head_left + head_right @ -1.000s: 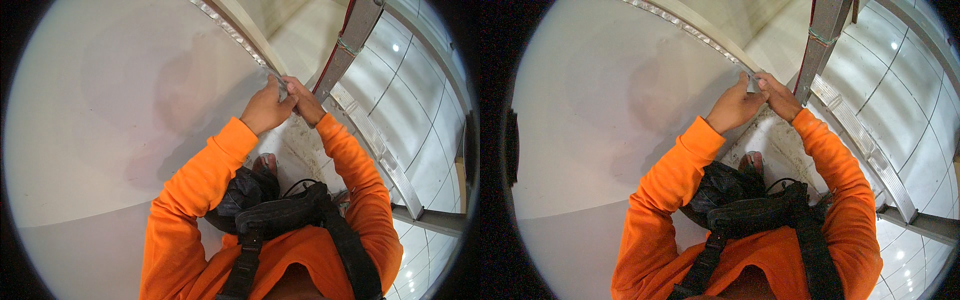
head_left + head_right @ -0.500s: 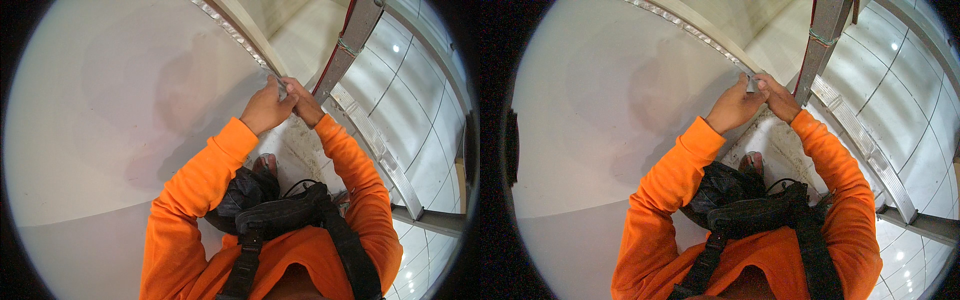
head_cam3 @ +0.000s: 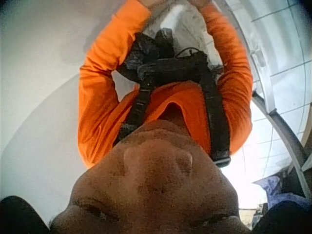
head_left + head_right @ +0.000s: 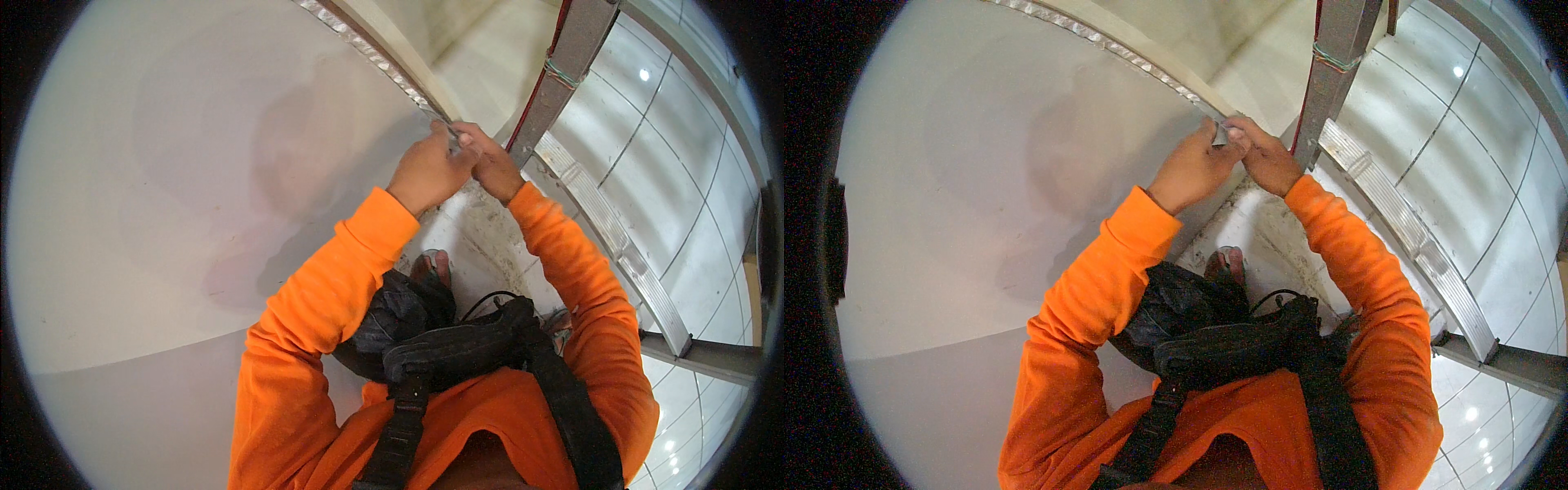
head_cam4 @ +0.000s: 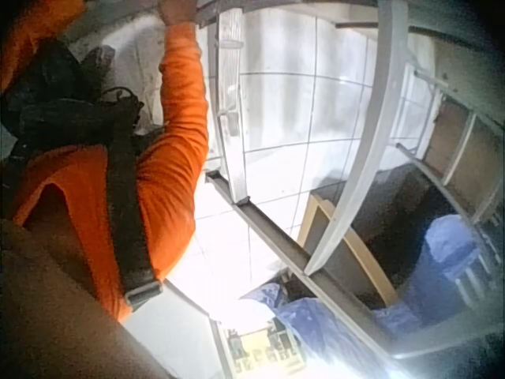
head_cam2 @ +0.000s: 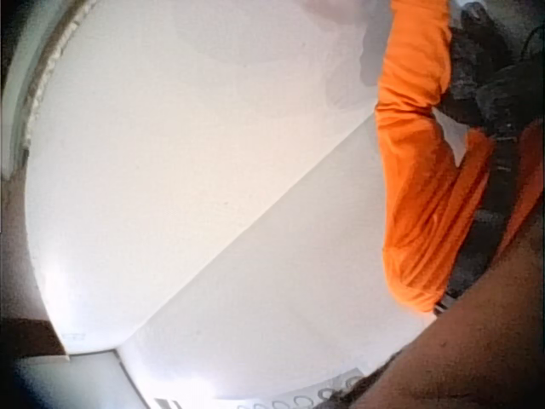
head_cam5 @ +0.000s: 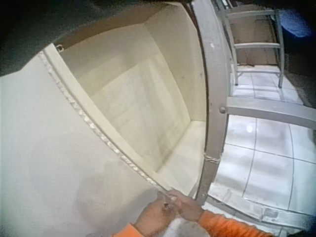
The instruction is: The person sits on the floor and applies a white sealant or caulk to the joint between a white wall and the tiled floor. They use their fingers to smooth the bead along the base of the wall, working methodically along the corner.
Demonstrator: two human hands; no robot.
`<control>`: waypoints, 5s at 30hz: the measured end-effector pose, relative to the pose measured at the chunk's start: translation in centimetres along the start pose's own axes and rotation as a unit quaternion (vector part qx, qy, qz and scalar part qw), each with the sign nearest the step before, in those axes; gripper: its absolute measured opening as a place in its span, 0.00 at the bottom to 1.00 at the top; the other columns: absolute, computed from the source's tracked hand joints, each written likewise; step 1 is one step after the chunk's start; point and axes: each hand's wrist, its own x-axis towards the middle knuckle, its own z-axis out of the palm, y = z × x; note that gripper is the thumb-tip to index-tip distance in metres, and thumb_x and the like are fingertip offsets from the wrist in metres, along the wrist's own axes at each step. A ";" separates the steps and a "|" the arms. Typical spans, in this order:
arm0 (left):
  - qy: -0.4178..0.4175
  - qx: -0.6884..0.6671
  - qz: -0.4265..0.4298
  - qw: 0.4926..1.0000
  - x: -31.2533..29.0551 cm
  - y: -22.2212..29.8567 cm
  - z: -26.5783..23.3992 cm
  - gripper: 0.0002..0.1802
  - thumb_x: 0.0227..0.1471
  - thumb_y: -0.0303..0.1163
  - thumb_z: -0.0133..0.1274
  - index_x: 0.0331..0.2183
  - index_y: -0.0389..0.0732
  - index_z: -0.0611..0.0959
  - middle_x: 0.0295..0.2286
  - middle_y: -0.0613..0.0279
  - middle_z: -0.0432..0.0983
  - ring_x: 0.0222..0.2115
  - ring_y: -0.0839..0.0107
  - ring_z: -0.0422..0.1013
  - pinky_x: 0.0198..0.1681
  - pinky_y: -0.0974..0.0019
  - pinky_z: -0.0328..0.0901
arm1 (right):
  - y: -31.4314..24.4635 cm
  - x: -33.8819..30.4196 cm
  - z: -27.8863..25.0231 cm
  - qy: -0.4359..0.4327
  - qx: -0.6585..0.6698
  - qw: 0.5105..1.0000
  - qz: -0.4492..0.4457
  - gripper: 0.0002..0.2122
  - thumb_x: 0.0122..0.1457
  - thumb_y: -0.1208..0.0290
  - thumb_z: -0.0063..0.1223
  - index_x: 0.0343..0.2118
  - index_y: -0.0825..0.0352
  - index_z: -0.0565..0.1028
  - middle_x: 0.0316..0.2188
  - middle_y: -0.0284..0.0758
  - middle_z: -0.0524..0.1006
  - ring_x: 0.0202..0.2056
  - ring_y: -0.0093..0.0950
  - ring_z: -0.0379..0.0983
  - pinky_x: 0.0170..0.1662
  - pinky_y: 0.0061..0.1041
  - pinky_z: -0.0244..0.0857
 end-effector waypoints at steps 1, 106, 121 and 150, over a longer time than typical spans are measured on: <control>-0.001 0.006 -0.005 1.000 0.1 0.2 -0.2 0.36 0.51 0.46 0.49 0.45 0.18 0.65 0.28 0.34 0.75 0.33 0.41 0.73 0.37 0.52 0.67 | 0.2 0.1 0.2 0.007 0.005 1.000 -0.008 0.19 0.67 0.56 0.35 0.51 0.65 0.65 0.45 0.38 0.70 0.48 0.29 0.66 0.53 0.27 0.58; 0.066 -0.274 -0.114 0.953 3.2 -3.1 0.3 0.20 0.53 0.38 0.48 0.24 0.28 0.79 0.20 0.52 0.75 0.23 0.65 0.70 0.29 0.62 0.63 | -1.5 0.6 2.7 0.078 -0.051 0.989 0.111 0.22 0.61 0.51 0.40 0.51 0.62 0.66 0.44 0.53 0.73 0.48 0.47 0.70 0.51 0.37 0.61; 0.125 -0.102 -0.056 0.985 1.7 -6.3 -0.7 0.13 0.49 0.31 0.46 0.32 0.31 0.80 0.27 0.43 0.77 0.30 0.51 0.74 0.36 0.57 0.67 | 8.9 3.9 17.9 0.191 -0.045 0.980 -0.025 0.27 0.63 0.62 0.41 0.59 0.59 0.44 0.48 0.54 0.67 0.46 0.51 0.68 0.48 0.42 0.62; -0.078 0.013 -0.037 0.996 1.1 -3.1 1.5 0.37 0.58 0.47 0.40 0.54 0.21 0.62 0.52 0.29 0.60 0.57 0.45 0.57 0.59 0.61 0.52 | 1.9 -2.3 0.5 0.018 0.010 0.998 0.065 0.21 0.66 0.55 0.35 0.52 0.67 0.65 0.45 0.41 0.73 0.50 0.31 0.67 0.53 0.27 0.59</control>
